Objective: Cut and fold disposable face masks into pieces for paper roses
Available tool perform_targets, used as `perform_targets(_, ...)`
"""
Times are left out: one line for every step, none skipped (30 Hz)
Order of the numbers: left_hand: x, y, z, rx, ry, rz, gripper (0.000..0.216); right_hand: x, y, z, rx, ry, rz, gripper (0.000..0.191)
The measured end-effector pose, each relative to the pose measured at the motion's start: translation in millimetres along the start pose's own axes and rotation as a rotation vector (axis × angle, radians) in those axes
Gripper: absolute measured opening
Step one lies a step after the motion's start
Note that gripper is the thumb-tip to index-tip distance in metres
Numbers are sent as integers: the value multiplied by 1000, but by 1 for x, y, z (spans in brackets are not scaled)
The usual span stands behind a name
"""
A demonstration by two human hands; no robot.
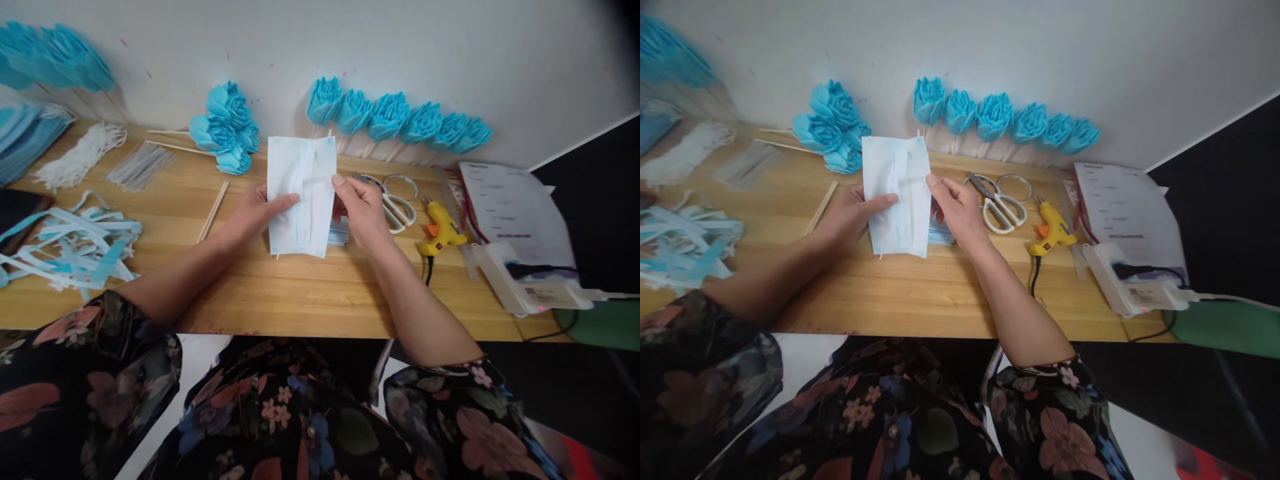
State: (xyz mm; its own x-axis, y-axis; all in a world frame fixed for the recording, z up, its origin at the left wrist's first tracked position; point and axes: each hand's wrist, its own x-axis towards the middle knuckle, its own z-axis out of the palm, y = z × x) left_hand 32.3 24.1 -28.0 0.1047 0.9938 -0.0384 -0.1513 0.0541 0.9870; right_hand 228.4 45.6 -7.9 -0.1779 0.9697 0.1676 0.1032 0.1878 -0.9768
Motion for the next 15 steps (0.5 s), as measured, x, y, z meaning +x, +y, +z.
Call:
perform_targets(0,0,0,0,-5,0,48,0,-1,0,0,-3,3,54)
perform_targets(0,0,0,0,-11,0,48,0,-2,0,-1,-5,4,53)
perform_targets(0,-1,0,-1,-18,-1,47,0,-2,0,-2,-8,2,52)
perform_targets(0,-1,-1,-4,-27,-1,47,0,-2,0,-3,-12,-2,51)
perform_targets(0,-2,-1,-9,-40,0,47,0,-2,0,-6,-18,-7,49)
perform_targets(0,-3,-1,-15,-53,2,46,0,-2,0,-10,-24,-10,47)
perform_targets(0,-3,-1,-20,-67,6,46,0,-2,-1,-18,-28,-10,46)
perform_targets(0,-4,-2,-23,-80,7,46,0,-2,-1,-27,-32,-7,44)
perform_targets(0,-5,-2,-23,-88,6,47,0,-1,-1,-37,-36,-3,42)
perform_targets(0,-5,-2,-21,-90,2,47,0,0,-2,-43,-42,1,40)
perform_targets(0,-6,-2,-18,-89,-4,48,0,1,-2,-45,-50,4,38)
perform_targets(0,-6,-2,-14,-86,-9,49,0,2,-2,-42,-61,6,36)
perform_targets(0,-6,-3,-12,-85,-13,49,0,3,-2,-38,-72,9,33)
perform_targets(0,-6,-3,-10,-84,-15,49,0,4,-2,-36,-80,11,31)
perform_targets(0,-6,-3,-10,-84,-14,48,-1,5,-2,-37,-86,13,30)
